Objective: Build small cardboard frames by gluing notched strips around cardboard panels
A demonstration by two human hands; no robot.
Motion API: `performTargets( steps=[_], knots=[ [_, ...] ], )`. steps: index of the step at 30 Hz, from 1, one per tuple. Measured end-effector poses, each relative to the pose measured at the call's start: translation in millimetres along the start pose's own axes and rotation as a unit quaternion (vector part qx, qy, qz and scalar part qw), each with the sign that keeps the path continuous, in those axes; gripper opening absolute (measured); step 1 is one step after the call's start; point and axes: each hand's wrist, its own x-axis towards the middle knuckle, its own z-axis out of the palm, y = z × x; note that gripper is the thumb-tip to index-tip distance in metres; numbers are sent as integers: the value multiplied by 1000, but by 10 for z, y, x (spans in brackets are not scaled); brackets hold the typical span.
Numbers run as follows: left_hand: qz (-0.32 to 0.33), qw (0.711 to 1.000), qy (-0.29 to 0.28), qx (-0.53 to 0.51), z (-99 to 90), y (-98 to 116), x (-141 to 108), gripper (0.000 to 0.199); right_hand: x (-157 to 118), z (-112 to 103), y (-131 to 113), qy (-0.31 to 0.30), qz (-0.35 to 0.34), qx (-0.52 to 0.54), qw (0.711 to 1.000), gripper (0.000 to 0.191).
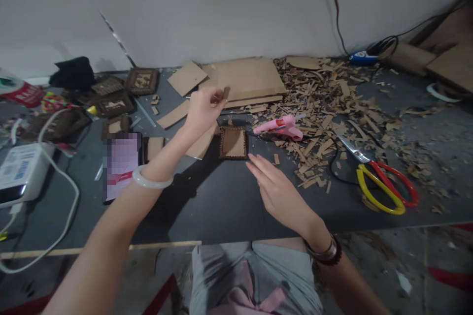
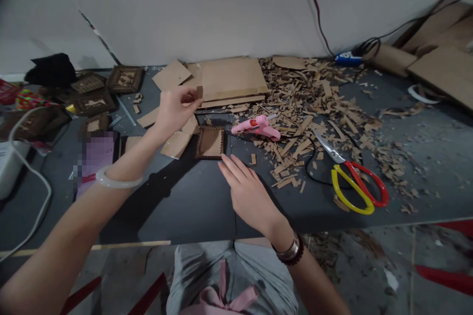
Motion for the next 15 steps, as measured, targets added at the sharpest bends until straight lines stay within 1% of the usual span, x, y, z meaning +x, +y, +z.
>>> performTargets(
  steps=[3, 5, 8, 10, 11, 12, 14, 15],
  knots=[
    [-13, 1000, 8, -18, -53, -38, -93, 9, 104, 14, -63, -9, -15, -21, 1000, 56],
    [-24, 999, -3, -45, -39, -49, -173, 10, 205, 34, -91, -9, -26, -40, 999, 57],
    [-46, 992, -39, -108, 7, -95, -258, 15, 363, 75, -87, -18, -47, -67, 996, 57],
    [-55, 990, -35, -123, -6, -188, -235, 18, 437, 97, -63, -23, -55, -85, 995, 53],
    [-56, 992, -15, -115, -41, -258, -193, 20, 457, 103, -50, -22, -57, -93, 994, 49],
    [-55, 993, 19, -100, -95, -339, -132, 22, 464, 104, -38, -21, -58, -99, 993, 46],
    [-54, 989, 103, -92, -251, -505, 11, 25, 446, 93, -24, -16, -63, -103, 993, 37],
    [-53, 986, 130, -94, -339, -568, 72, 25, 422, 81, -21, -10, -68, -103, 992, 32]
  ],
)
